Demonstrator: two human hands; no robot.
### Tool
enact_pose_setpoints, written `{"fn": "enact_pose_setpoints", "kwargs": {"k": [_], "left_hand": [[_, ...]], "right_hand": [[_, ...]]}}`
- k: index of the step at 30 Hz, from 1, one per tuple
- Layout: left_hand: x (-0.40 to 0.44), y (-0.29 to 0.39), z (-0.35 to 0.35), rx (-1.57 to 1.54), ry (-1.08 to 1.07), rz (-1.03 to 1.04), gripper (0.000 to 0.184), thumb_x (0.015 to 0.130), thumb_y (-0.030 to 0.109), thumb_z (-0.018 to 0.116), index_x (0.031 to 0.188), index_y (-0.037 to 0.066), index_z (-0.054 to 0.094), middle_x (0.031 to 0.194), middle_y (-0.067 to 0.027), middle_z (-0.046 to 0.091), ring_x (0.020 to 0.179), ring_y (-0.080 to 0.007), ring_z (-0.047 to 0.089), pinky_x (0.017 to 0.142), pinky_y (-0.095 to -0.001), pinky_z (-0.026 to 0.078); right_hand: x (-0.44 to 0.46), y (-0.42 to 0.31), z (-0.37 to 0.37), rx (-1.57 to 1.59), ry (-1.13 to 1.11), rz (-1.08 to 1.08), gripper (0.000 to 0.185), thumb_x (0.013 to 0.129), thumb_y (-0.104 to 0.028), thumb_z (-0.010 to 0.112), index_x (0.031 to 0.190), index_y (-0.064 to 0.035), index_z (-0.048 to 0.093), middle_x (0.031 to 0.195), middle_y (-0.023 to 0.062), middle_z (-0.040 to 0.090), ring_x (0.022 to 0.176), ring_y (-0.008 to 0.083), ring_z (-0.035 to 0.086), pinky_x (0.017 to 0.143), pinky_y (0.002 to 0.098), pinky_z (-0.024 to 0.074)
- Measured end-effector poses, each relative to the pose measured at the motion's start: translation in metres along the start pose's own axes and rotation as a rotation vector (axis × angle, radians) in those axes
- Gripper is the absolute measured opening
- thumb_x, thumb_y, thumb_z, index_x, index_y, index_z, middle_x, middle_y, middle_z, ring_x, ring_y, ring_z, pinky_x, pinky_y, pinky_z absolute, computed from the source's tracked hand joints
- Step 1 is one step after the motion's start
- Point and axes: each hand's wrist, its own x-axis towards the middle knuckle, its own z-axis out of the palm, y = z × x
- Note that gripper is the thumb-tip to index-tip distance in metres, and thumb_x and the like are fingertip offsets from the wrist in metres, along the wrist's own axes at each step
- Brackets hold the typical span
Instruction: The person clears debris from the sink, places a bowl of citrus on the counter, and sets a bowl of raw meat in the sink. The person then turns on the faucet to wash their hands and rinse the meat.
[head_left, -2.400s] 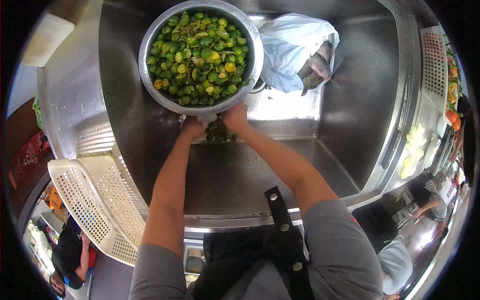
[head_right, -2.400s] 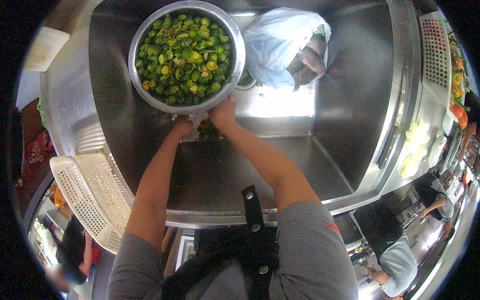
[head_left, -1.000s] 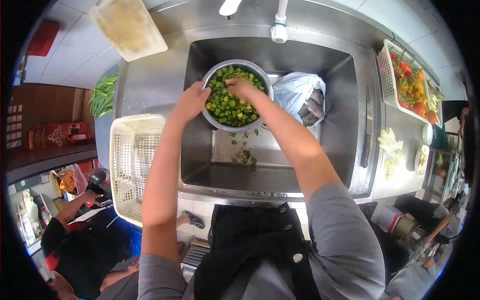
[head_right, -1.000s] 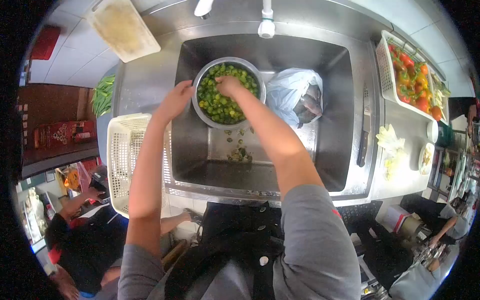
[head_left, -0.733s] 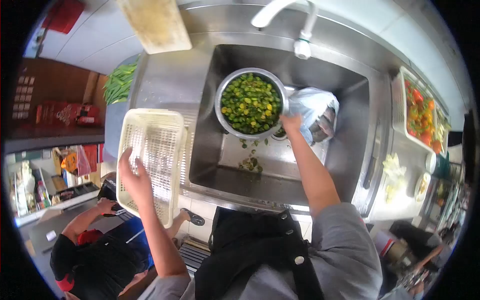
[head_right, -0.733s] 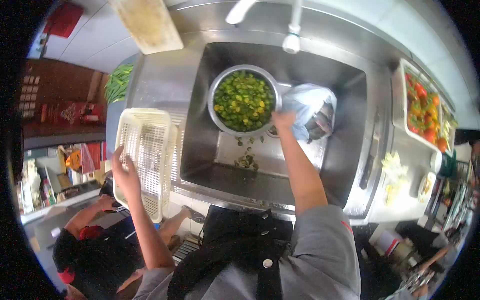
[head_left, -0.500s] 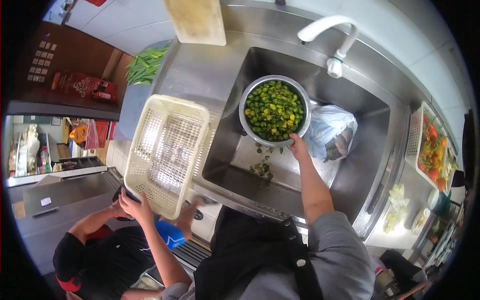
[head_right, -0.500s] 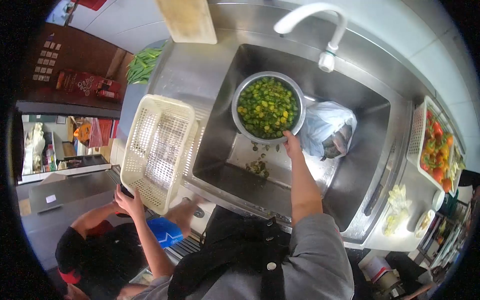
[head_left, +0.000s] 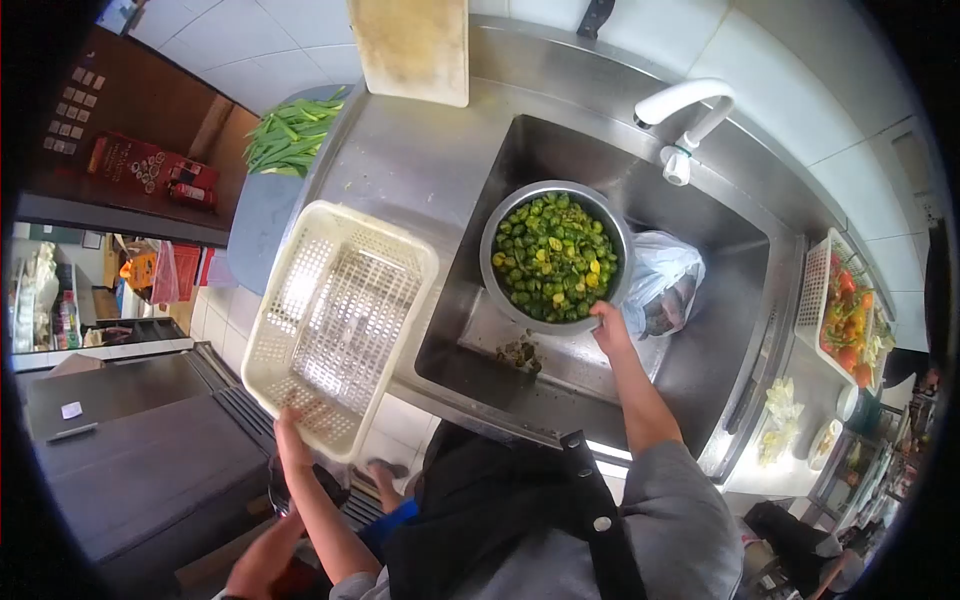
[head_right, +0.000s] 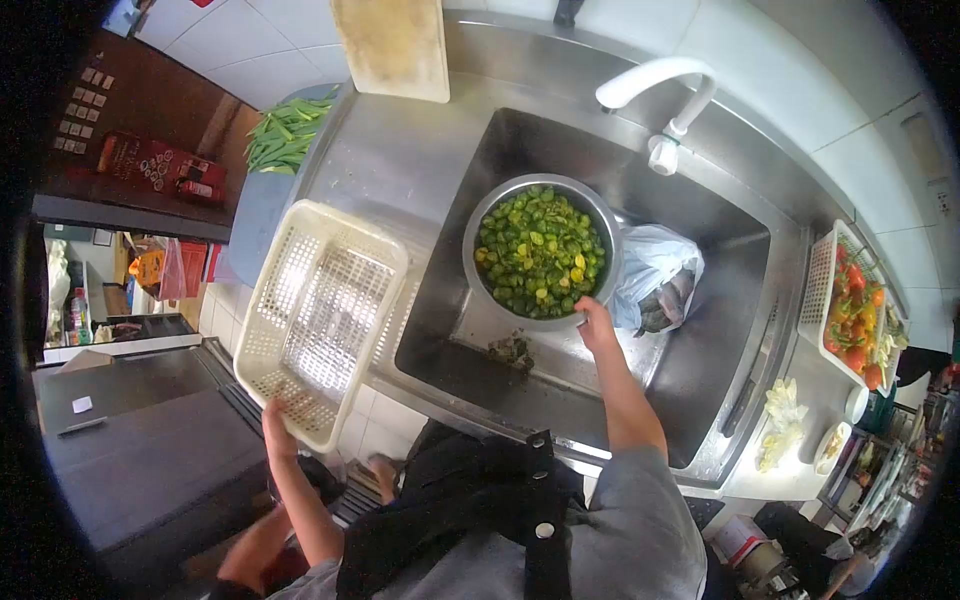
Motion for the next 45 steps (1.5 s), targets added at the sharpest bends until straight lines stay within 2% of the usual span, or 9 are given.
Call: {"fn": "enact_pose_setpoints", "kwargs": {"k": [7,21,25,27,31,35,38,40,45], "left_hand": [[0.002,0.010,-0.058,-0.032,-0.035,0.016,0.059,0.075,0.025,0.046,0.127,-0.003,0.045,0.102,-0.0197,0.062,0.091,-0.0318,0.062,0.083,-0.0414,0.050],[-0.007,-0.007,-0.058,-0.077,-0.024,0.023,0.053,0.090,0.029,0.049,0.133,-0.001,0.042,0.118,-0.0122,0.056,0.104,-0.0254,0.056,0.088,-0.0379,0.046],[-0.019,-0.012,-0.052,-0.078,-0.038,0.012,0.054,0.092,0.035,0.053,0.132,0.001,0.043,0.122,-0.0101,0.054,0.106,-0.0225,0.055,0.088,-0.0362,0.046],[-0.021,-0.017,-0.049,-0.025,-0.030,0.021,0.055,0.091,0.033,0.055,0.134,0.001,0.041,0.124,-0.0103,0.053,0.109,-0.0222,0.054,0.091,-0.0367,0.044],[-0.023,-0.036,-0.038,-0.088,0.068,0.106,0.068,0.096,0.052,0.038,0.141,0.002,0.030,0.140,-0.0129,0.040,0.128,-0.0244,0.039,0.104,-0.0397,0.033],[-0.034,-0.052,-0.025,-0.337,0.087,0.121,0.082,0.092,0.066,0.023,0.145,0.003,0.022,0.147,-0.0143,0.030,0.135,-0.0265,0.029,0.110,-0.0407,0.026],[-0.034,-0.129,-0.046,-0.216,0.190,0.053,0.067,0.095,0.054,0.035,0.137,0.002,0.036,0.134,-0.0163,0.046,0.119,-0.0268,0.048,0.100,-0.0402,0.039],[-0.042,-0.158,-0.041,-0.007,0.156,-0.153,0.053,0.096,0.042,0.045,0.131,0.002,0.043,0.120,-0.0150,0.057,0.102,-0.0230,0.058,0.088,-0.0358,0.047],[-0.095,-0.155,0.073,0.166,-0.024,-0.173,0.043,0.098,0.027,0.046,0.131,0.001,0.042,0.116,-0.0162,0.059,0.099,-0.0233,0.060,0.083,-0.0337,0.048]], "right_hand": [[-0.108,-0.063,0.083,0.111,-0.043,-0.034,0.004,0.075,-0.006,0.056,0.073,-0.0089,0.055,0.080,0.0031,0.056,0.082,0.0164,0.054,0.076,0.0319,0.0440],[-0.028,-0.040,0.281,0.196,-0.164,-0.121,0.017,0.067,-0.008,0.064,0.082,-0.0064,0.057,0.077,0.0024,0.050,0.072,0.0150,0.052,0.060,0.0276,0.0417],[-0.042,-0.061,0.317,0.037,-0.357,-0.124,0.038,0.074,-0.027,0.072,0.100,-0.0044,0.056,0.089,0.0053,0.057,0.075,0.0165,0.055,0.064,0.0271,0.0457],[-0.034,-0.069,0.306,-0.110,-0.605,-0.039,0.057,0.080,-0.048,0.069,0.114,-0.0054,0.053,0.101,0.0078,0.060,0.085,0.0183,0.059,0.076,0.0291,0.0512],[-0.025,-0.066,0.213,-0.554,-0.812,0.045,0.051,0.089,-0.047,0.058,0.126,-0.0118,0.052,0.120,0.0104,0.057,0.098,0.0218,0.058,0.085,0.0345,0.0510],[0.037,0.035,0.057,-0.910,-0.402,0.429,0.042,0.095,-0.037,0.048,0.132,-0.0176,0.051,0.127,0.0088,0.053,0.105,0.0204,0.057,0.088,0.0339,0.0477],[0.083,0.098,-0.021,-0.939,-0.077,0.242,0.039,0.091,-0.025,0.054,0.129,-0.0143,0.053,0.126,0.0094,0.054,0.104,0.0216,0.057,0.084,0.0348,0.0488],[0.133,0.150,-0.069,-1.170,0.209,-0.306,0.043,0.082,-0.014,0.060,0.125,-0.0113,0.056,0.122,0.0123,0.055,0.105,0.0254,0.056,0.080,0.0381,0.0498],[0.136,0.245,0.000,-1.217,0.088,-0.898,0.039,0.076,-0.006,0.059,0.115,-0.0081,0.058,0.111,0.0196,0.055,0.104,0.0363,0.051,0.086,0.0451,0.0439]]}}
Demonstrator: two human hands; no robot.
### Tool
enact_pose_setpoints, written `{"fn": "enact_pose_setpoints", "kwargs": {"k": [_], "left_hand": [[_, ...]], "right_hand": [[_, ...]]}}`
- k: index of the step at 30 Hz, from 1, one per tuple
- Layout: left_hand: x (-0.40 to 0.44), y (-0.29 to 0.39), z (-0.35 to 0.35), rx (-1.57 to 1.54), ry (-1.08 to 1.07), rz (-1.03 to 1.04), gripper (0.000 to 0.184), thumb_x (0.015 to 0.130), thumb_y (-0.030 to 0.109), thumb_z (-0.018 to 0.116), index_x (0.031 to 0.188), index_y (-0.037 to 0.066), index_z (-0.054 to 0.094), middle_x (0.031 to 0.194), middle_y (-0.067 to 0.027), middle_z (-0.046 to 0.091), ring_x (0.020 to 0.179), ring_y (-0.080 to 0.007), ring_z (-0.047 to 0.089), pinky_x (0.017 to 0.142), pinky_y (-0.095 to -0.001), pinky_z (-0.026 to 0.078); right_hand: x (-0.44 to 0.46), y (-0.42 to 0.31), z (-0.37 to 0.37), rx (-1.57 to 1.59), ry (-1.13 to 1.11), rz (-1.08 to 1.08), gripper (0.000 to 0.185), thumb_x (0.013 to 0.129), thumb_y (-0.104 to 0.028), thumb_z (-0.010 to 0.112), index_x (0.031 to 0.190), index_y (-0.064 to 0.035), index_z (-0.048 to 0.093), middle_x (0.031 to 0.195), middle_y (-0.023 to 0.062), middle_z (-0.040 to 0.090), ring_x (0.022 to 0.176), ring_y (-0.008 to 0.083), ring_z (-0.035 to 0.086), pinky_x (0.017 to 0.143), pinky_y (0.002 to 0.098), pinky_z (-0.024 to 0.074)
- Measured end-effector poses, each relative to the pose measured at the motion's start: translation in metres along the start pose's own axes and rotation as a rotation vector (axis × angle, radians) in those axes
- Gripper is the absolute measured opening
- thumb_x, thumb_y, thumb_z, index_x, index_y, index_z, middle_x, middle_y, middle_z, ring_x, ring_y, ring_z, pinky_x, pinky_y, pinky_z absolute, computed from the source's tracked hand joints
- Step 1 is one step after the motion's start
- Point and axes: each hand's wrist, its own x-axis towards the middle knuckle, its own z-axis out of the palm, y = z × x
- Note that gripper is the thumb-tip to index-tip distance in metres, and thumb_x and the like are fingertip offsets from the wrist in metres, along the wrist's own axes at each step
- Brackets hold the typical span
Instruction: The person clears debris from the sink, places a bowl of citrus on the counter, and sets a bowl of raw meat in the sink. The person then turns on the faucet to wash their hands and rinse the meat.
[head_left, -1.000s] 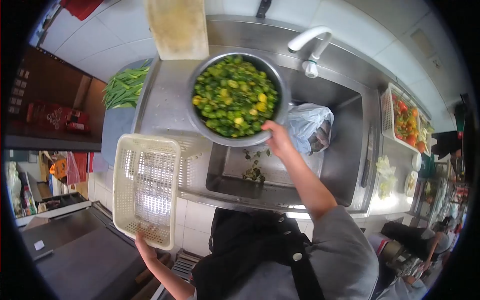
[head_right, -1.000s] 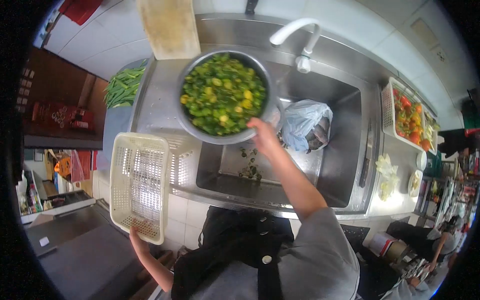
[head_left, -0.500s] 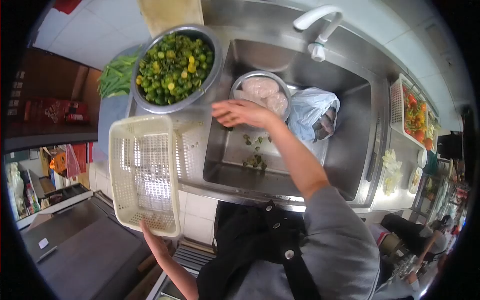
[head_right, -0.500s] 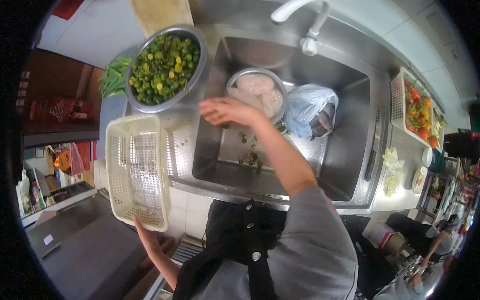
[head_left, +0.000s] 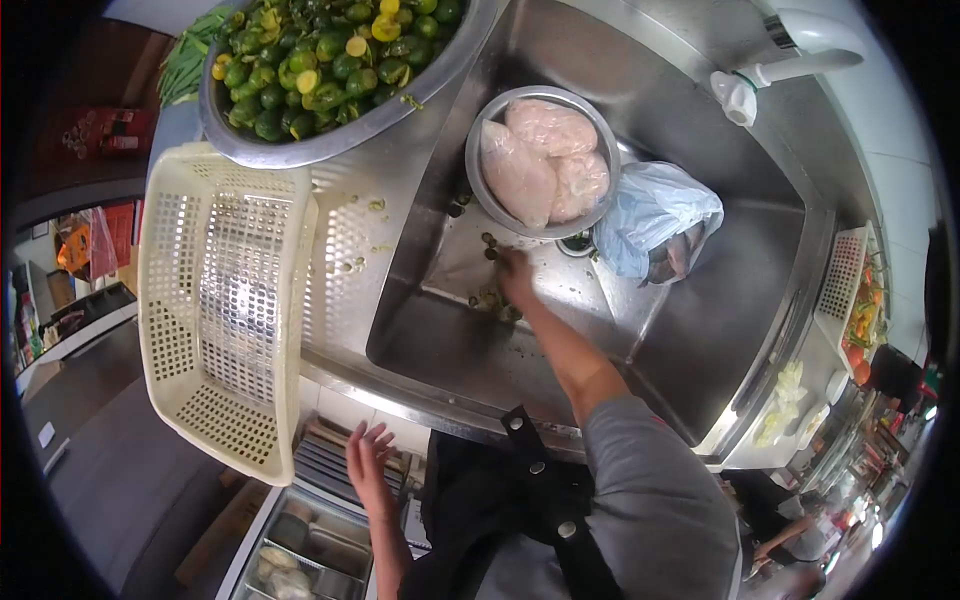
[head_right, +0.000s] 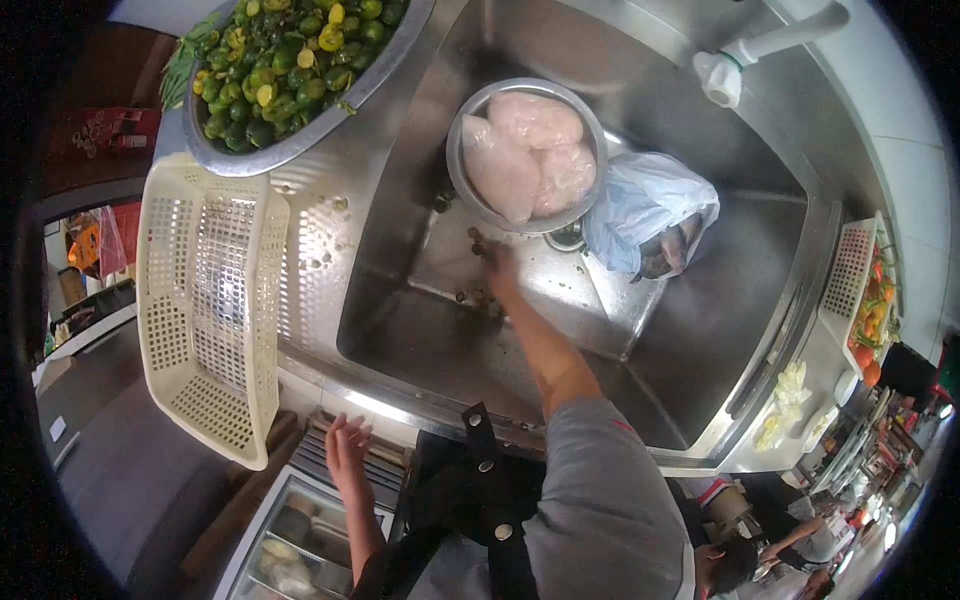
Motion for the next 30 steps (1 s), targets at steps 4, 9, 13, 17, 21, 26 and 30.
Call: {"fn": "enact_pose_setpoints", "kwargs": {"k": [4,9,13,17,21,26,30], "left_hand": [[-0.005,0.005,0.042,0.130,-0.078,0.192,0.058,0.094,0.017,0.054,0.142,0.001,0.025,0.134,-0.0152,0.043,0.116,-0.0246,0.049,0.097,-0.0360,0.040],[-0.007,0.041,0.078,0.194,-0.149,0.236,0.057,0.093,0.010,0.054,0.142,0.002,0.025,0.126,-0.0127,0.047,0.111,-0.0194,0.048,0.093,-0.0324,0.040],[-0.003,0.038,0.070,0.154,-0.144,0.106,0.059,0.090,0.008,0.057,0.140,0.002,0.026,0.123,-0.0112,0.047,0.107,-0.0184,0.048,0.094,-0.0316,0.038],[-0.005,0.043,0.075,0.080,-0.159,0.070,0.062,0.089,0.005,0.059,0.140,0.002,0.024,0.125,-0.0115,0.046,0.111,-0.0193,0.046,0.098,-0.0320,0.035],[-0.004,0.039,0.075,0.028,-0.141,0.045,0.067,0.088,0.005,0.060,0.143,0.002,0.021,0.128,-0.0117,0.045,0.114,-0.0195,0.045,0.100,-0.0327,0.034],[-0.003,0.050,0.078,0.073,-0.157,0.065,0.064,0.088,0.010,0.060,0.141,0.002,0.025,0.127,-0.0106,0.046,0.114,-0.0194,0.045,0.099,-0.0333,0.034],[0.000,0.051,0.078,0.039,-0.189,0.037,0.066,0.086,0.007,0.062,0.140,0.002,0.024,0.126,-0.0114,0.046,0.114,-0.0191,0.045,0.099,-0.0331,0.034]], "right_hand": [[-0.002,-0.052,-0.030,0.210,-0.263,0.111,0.042,0.075,-0.002,0.056,0.117,-0.0038,0.054,0.114,0.0221,0.051,0.108,0.0390,0.048,0.093,0.0461,0.0383],[0.056,0.016,-0.074,-0.313,0.322,0.332,0.059,0.073,-0.010,0.063,0.126,0.0062,0.042,0.120,0.0240,0.046,0.114,0.0433,0.042,0.099,0.0479,0.0323],[0.088,0.068,-0.072,-0.247,0.256,0.188,0.076,0.068,-0.032,0.075,0.129,0.0014,0.044,0.125,0.0239,0.049,0.118,0.0403,0.045,0.099,0.0459,0.0359],[0.085,0.105,-0.057,-0.273,0.167,0.261,0.073,0.072,-0.034,0.072,0.132,-0.0047,0.044,0.132,0.0222,0.048,0.122,0.0356,0.046,0.100,0.0428,0.0372],[0.087,0.107,-0.068,-0.472,-0.070,0.306,0.065,0.079,-0.035,0.064,0.133,-0.0052,0.043,0.132,0.0203,0.049,0.123,0.0358,0.046,0.099,0.0445,0.0383],[0.094,0.065,-0.094,-0.286,-0.224,0.750,0.050,0.088,-0.027,0.050,0.135,-0.0104,0.042,0.137,0.0180,0.044,0.131,0.0353,0.036,0.105,0.0443,0.0333],[0.064,0.152,-0.054,-0.573,-0.192,0.210,0.058,0.084,-0.034,0.056,0.134,-0.0081,0.042,0.131,0.0210,0.049,0.125,0.0381,0.043,0.100,0.0460,0.0383]]}}
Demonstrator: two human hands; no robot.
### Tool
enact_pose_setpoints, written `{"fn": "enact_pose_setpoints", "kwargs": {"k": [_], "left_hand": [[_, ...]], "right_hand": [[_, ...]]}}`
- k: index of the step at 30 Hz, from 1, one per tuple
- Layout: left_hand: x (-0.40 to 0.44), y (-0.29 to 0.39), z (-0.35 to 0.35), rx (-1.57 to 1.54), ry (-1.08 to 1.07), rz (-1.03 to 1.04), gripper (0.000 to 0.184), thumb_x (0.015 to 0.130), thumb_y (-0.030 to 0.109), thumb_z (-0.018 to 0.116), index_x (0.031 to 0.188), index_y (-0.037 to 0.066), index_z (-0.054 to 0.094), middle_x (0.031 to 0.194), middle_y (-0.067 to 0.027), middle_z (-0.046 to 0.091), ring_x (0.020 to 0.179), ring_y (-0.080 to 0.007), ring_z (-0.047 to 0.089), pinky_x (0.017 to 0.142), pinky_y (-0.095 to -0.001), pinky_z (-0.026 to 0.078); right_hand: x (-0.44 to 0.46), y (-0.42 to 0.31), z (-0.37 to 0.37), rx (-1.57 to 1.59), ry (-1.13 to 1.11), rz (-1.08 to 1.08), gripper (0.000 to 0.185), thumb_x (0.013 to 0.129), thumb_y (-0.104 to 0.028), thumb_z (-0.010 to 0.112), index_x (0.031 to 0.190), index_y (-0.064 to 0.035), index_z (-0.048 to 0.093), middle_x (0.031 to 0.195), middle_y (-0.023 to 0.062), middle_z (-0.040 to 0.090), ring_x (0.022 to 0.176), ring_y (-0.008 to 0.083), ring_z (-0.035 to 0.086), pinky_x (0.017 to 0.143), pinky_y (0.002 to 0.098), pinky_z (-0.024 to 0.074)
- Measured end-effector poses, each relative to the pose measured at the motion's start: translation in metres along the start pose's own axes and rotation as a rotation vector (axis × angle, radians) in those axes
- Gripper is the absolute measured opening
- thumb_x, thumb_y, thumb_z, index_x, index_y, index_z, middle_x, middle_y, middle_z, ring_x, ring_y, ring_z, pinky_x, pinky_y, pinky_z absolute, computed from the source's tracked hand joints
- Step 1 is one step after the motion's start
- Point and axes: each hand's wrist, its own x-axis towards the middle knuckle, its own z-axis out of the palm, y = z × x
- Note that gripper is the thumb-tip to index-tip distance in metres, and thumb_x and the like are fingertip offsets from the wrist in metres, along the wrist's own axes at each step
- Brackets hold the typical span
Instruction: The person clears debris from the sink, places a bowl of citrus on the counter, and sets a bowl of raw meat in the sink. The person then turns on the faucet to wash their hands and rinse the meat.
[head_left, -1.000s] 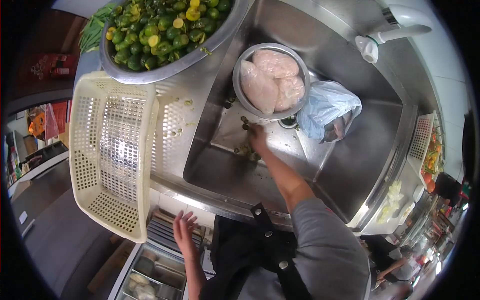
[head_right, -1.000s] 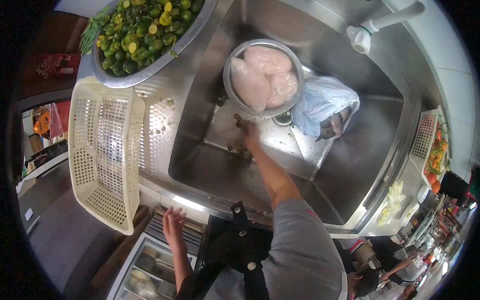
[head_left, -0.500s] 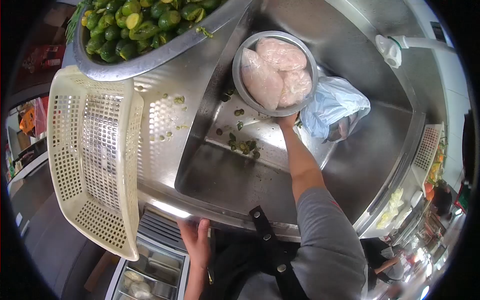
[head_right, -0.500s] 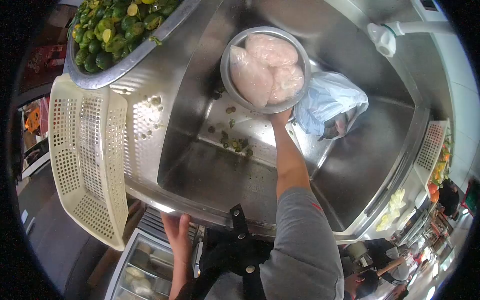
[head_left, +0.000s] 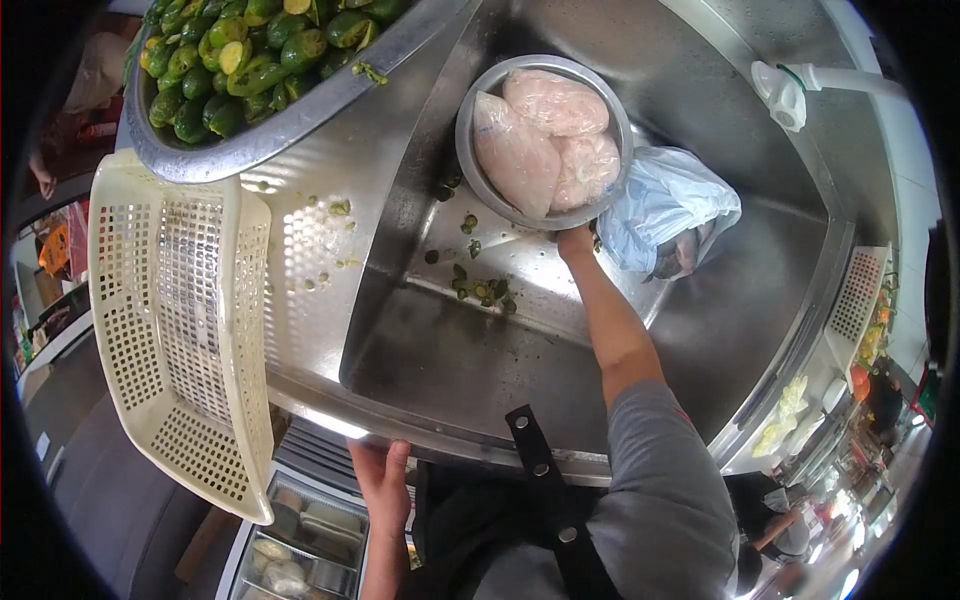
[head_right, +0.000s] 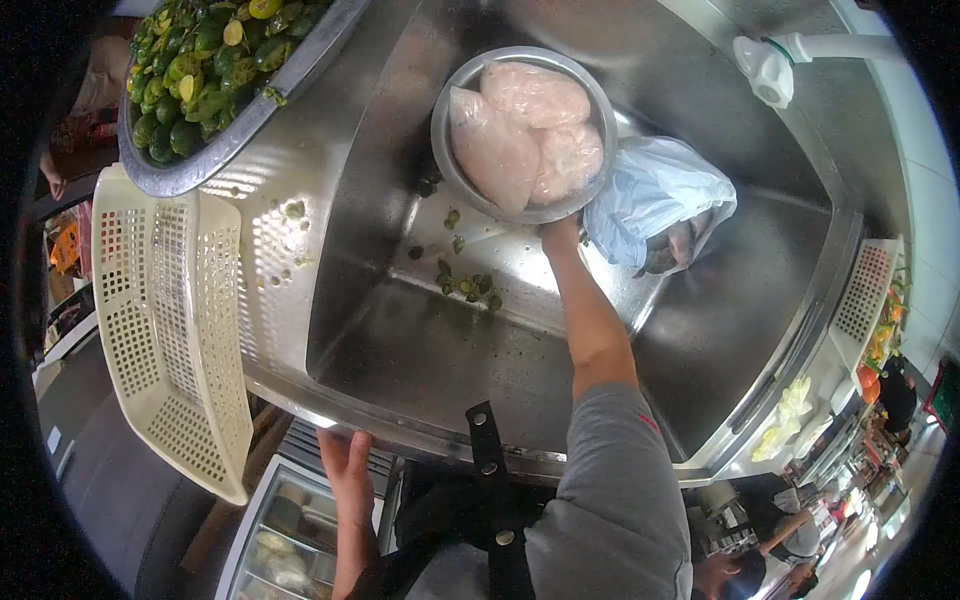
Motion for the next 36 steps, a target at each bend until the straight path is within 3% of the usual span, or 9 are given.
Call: {"fn": "enact_pose_setpoints", "kwargs": {"k": [5,10,20,23,26,29,33,35,36], "left_hand": [[-0.001,-0.004,-0.005,0.008,-0.008,-0.050,0.063,0.087,0.009,0.062,0.138,0.002,0.026,0.124,-0.0112,0.046,0.113,-0.0191,0.045,0.098,-0.0337,0.035],[0.000,-0.007,-0.005,0.054,-0.012,-0.051,0.062,0.088,0.010,0.061,0.138,0.002,0.025,0.125,-0.0115,0.046,0.114,-0.0199,0.044,0.099,-0.0345,0.034],[0.000,-0.005,-0.002,0.072,-0.005,-0.006,0.059,0.089,0.011,0.058,0.137,0.001,0.026,0.125,-0.0121,0.046,0.114,-0.0202,0.045,0.100,-0.0342,0.033],[-0.001,0.002,0.001,0.112,-0.009,0.012,0.056,0.090,0.010,0.057,0.137,0.000,0.028,0.123,-0.0121,0.048,0.113,-0.0193,0.046,0.100,-0.0335,0.033],[0.004,-0.004,-0.001,0.085,-0.044,0.061,0.056,0.091,0.008,0.055,0.138,-0.001,0.026,0.125,-0.0127,0.047,0.113,-0.0189,0.046,0.099,-0.0320,0.034],[0.005,-0.007,-0.003,0.056,-0.070,0.127,0.063,0.090,0.006,0.055,0.143,0.000,0.022,0.131,-0.0105,0.044,0.117,-0.0197,0.043,0.101,-0.0314,0.031],[0.006,0.001,-0.004,0.087,-0.147,0.114,0.067,0.090,0.007,0.056,0.143,0.000,0.016,0.131,-0.0151,0.043,0.116,-0.0214,0.046,0.100,-0.0324,0.035],[0.009,-0.007,-0.007,0.067,-0.155,0.178,0.067,0.090,0.008,0.056,0.143,0.000,0.017,0.131,-0.0153,0.043,0.116,-0.0214,0.046,0.099,-0.0321,0.036],[0.011,-0.012,-0.008,0.050,-0.161,0.213,0.067,0.090,0.008,0.056,0.143,0.000,0.017,0.131,-0.0155,0.043,0.116,-0.0213,0.046,0.098,-0.0318,0.037]], "right_hand": [[-0.001,-0.039,-0.075,-0.185,-0.278,-0.092,0.050,0.087,-0.028,0.051,0.132,-0.0103,0.045,0.135,0.0212,0.045,0.129,0.0377,0.038,0.100,0.0451,0.0376],[-0.009,-0.041,-0.088,0.014,-0.130,-0.121,0.032,0.084,-0.020,0.051,0.112,-0.0082,0.060,0.123,0.0194,0.055,0.118,0.0396,0.046,0.096,0.0483,0.0396],[-0.029,-0.031,-0.082,-0.016,0.018,-0.201,0.023,0.087,-0.011,0.048,0.102,-0.0004,0.061,0.099,0.0217,0.061,0.090,0.0391,0.058,0.079,0.0489,0.0454],[-0.052,-0.029,-0.075,0.293,-0.036,0.367,0.018,0.093,-0.016,0.052,0.093,-0.0007,0.061,0.090,0.0185,0.062,0.084,0.0323,0.060,0.064,0.0423,0.0478],[-0.065,-0.055,-0.143,1.463,-0.638,0.796,0.022,0.094,-0.024,0.053,0.098,-0.0030,0.059,0.089,0.0097,0.058,0.081,0.0210,0.055,0.063,0.0317,0.0449],[-0.060,-0.114,-0.273,1.824,-0.922,0.563,0.028,0.095,-0.032,0.055,0.102,-0.0053,0.056,0.088,0.0008,0.054,0.078,0.0096,0.050,0.062,0.0210,0.0421],[-0.049,-0.249,-0.474,1.271,-0.371,0.009,0.027,0.094,-0.030,0.055,0.097,-0.0042,0.060,0.089,0.0015,0.060,0.080,0.0118,0.054,0.065,0.0280,0.0453],[-0.041,-0.310,-0.523,1.140,0.099,-0.561,0.028,0.093,-0.029,0.055,0.094,-0.0022,0.061,0.085,0.0079,0.063,0.076,0.0178,0.056,0.067,0.0335,0.0461],[-0.036,-0.341,-0.538,1.112,0.204,-0.567,0.025,0.090,-0.025,0.057,0.093,-0.0003,0.061,0.086,0.0150,0.064,0.077,0.0269,0.060,0.070,0.0375,0.0467]]}}
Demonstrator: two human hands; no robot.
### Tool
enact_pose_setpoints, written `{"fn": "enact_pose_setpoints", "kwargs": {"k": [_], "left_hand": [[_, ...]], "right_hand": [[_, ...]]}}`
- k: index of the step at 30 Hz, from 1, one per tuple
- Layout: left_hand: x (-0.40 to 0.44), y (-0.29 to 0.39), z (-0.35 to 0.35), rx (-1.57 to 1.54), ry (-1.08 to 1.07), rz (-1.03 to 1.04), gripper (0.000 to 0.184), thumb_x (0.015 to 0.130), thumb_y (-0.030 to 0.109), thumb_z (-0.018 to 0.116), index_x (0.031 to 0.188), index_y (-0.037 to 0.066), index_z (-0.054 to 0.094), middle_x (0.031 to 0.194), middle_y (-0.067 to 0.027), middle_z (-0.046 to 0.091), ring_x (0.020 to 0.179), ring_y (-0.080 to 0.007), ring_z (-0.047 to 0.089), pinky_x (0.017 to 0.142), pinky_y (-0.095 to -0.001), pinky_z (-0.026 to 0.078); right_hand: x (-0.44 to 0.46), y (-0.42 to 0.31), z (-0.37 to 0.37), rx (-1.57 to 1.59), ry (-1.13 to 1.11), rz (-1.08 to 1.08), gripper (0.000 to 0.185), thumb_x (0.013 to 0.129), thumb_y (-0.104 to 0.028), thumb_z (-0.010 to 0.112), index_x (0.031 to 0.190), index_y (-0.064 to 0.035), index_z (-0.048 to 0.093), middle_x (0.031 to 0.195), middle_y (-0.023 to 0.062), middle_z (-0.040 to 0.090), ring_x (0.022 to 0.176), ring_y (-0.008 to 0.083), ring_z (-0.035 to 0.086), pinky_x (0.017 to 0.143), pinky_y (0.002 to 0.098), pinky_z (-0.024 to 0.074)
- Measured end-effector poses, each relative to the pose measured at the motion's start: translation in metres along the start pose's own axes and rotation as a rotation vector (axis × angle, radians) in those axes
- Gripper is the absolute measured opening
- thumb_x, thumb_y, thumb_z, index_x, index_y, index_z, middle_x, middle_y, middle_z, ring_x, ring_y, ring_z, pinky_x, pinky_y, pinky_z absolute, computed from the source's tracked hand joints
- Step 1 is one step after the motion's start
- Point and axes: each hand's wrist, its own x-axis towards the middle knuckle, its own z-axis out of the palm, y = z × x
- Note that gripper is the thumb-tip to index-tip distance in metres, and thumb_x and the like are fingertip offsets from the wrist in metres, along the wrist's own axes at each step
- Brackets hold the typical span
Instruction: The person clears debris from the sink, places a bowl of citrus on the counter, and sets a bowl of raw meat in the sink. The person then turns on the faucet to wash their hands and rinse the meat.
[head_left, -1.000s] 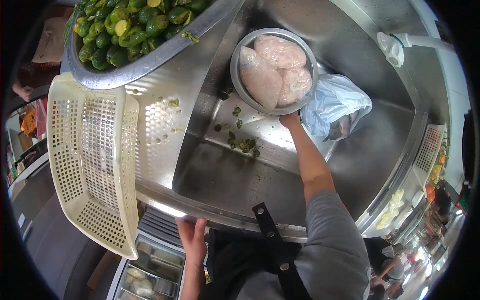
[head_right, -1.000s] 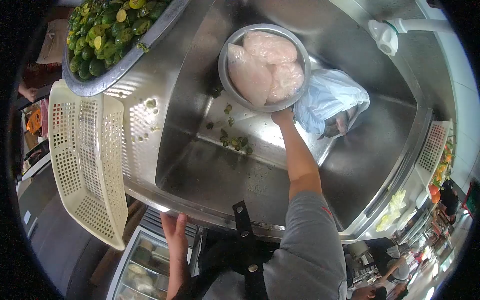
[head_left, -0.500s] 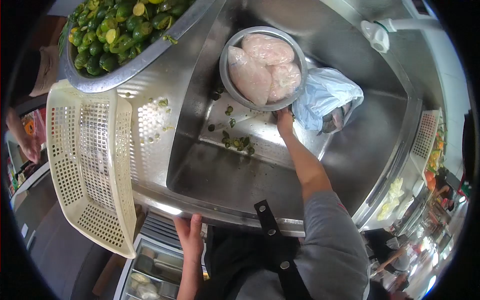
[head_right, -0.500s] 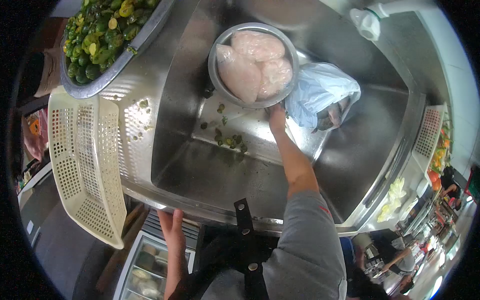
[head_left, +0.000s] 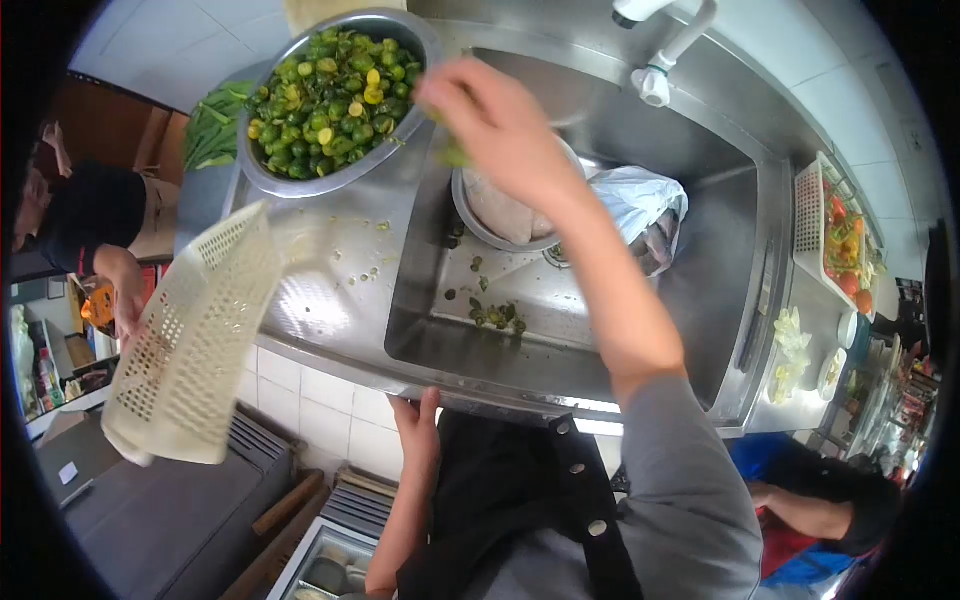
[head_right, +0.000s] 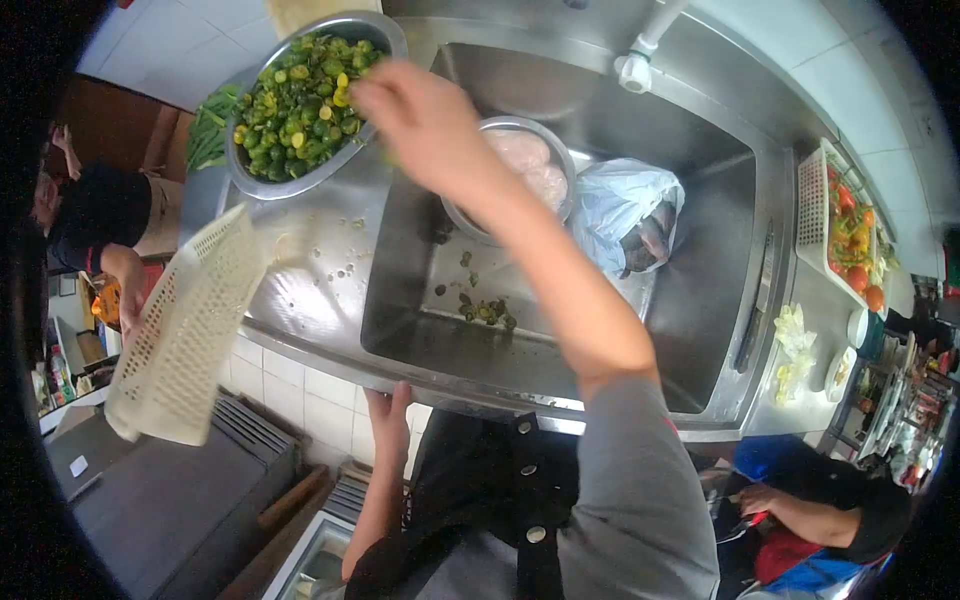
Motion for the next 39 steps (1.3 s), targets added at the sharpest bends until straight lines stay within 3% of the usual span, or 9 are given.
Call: {"fn": "enact_pose_setpoints", "kwargs": {"k": [7,13,16,19,22,24,26,32,39], "left_hand": [[0.000,0.002,-0.001,-0.055,-0.025,0.022,0.065,0.089,0.007,0.057,0.142,0.001,0.019,0.130,-0.0156,0.043,0.114,-0.0227,0.048,0.092,-0.0333,0.044],[-0.001,0.012,0.001,-0.025,-0.014,-0.057,0.064,0.090,0.008,0.058,0.142,0.001,0.022,0.127,-0.0137,0.045,0.110,-0.0207,0.049,0.090,-0.0320,0.045],[0.002,0.007,-0.001,-0.011,-0.010,-0.111,0.062,0.090,0.009,0.058,0.141,0.002,0.024,0.125,-0.0117,0.045,0.106,-0.0184,0.049,0.088,-0.0308,0.044],[0.002,0.013,0.001,0.001,0.043,-0.191,0.060,0.090,0.007,0.057,0.141,0.002,0.024,0.127,-0.0100,0.044,0.111,-0.0184,0.047,0.093,-0.0319,0.041],[0.004,0.016,0.000,0.036,0.019,-0.247,0.060,0.091,0.009,0.057,0.141,0.002,0.024,0.133,-0.0114,0.041,0.118,-0.0196,0.042,0.101,-0.0336,0.034],[0.001,0.020,0.001,0.078,0.041,-0.273,0.059,0.092,0.011,0.057,0.141,0.002,0.024,0.134,-0.0118,0.041,0.121,-0.0202,0.041,0.103,-0.0336,0.031],[0.003,0.020,0.000,0.020,0.026,-0.320,0.059,0.092,0.012,0.057,0.140,0.002,0.024,0.135,-0.0117,0.040,0.123,-0.0207,0.039,0.104,-0.0337,0.029],[0.003,0.013,0.001,0.001,0.069,-0.321,0.063,0.091,0.010,0.057,0.143,0.003,0.020,0.138,-0.0131,0.037,0.127,-0.0220,0.035,0.107,-0.0343,0.023],[0.003,0.032,0.016,0.028,0.091,-0.283,0.067,0.090,0.014,0.057,0.144,0.001,0.019,0.141,-0.0141,0.035,0.130,-0.0245,0.033,0.109,-0.0358,0.020]], "right_hand": [[0.058,0.039,0.061,-0.369,0.023,-0.748,0.021,0.088,-0.025,0.058,0.092,-0.0045,0.063,0.088,0.0143,0.060,0.090,0.0298,0.057,0.076,0.0419,0.0453],[-0.096,0.133,-0.052,-0.039,-0.691,0.505,0.023,0.090,-0.025,0.053,0.085,-0.0057,0.064,0.071,0.0069,0.063,0.064,0.0186,0.060,0.061,0.0327,0.0474],[-0.241,0.350,-0.092,-0.965,-1.403,0.394,0.025,0.088,-0.024,0.050,0.093,-0.0026,0.063,0.091,0.0153,0.066,0.082,0.0285,0.063,0.071,0.0409,0.0495],[-0.295,0.357,-0.107,-0.985,-0.535,1.040,0.031,0.083,-0.011,0.048,0.106,0.0063,0.059,0.117,0.0259,0.051,0.108,0.0440,0.049,0.093,0.0471,0.0409],[-0.359,0.444,-0.085,-1.147,-0.095,1.003,0.031,0.083,-0.012,0.048,0.102,0.0091,0.061,0.112,0.0263,0.050,0.112,0.0391,0.044,0.096,0.0445,0.0371],[-0.383,0.430,-0.042,-1.623,-0.672,0.629,0.036,0.078,-0.010,0.050,0.108,0.0096,0.057,0.111,0.0268,0.049,0.111,0.0411,0.044,0.097,0.0460,0.0356],[-0.346,0.366,-0.034,-0.642,-0.301,0.662,0.056,0.069,0.003,0.052,0.123,0.0100,0.040,0.122,0.0295,0.042,0.114,0.0459,0.040,0.103,0.0496,0.0300],[-0.311,0.373,-0.056,-0.420,0.361,0.861,0.060,0.076,0.010,0.042,0.134,0.0113,0.028,0.135,0.0322,0.033,0.127,0.0460,0.030,0.109,0.0435,0.0253],[-0.288,0.340,0.055,-0.605,-0.381,0.343,0.050,0.087,-0.015,0.052,0.135,-0.0067,0.040,0.132,0.0266,0.039,0.123,0.0452,0.037,0.105,0.0465,0.0325]]}}
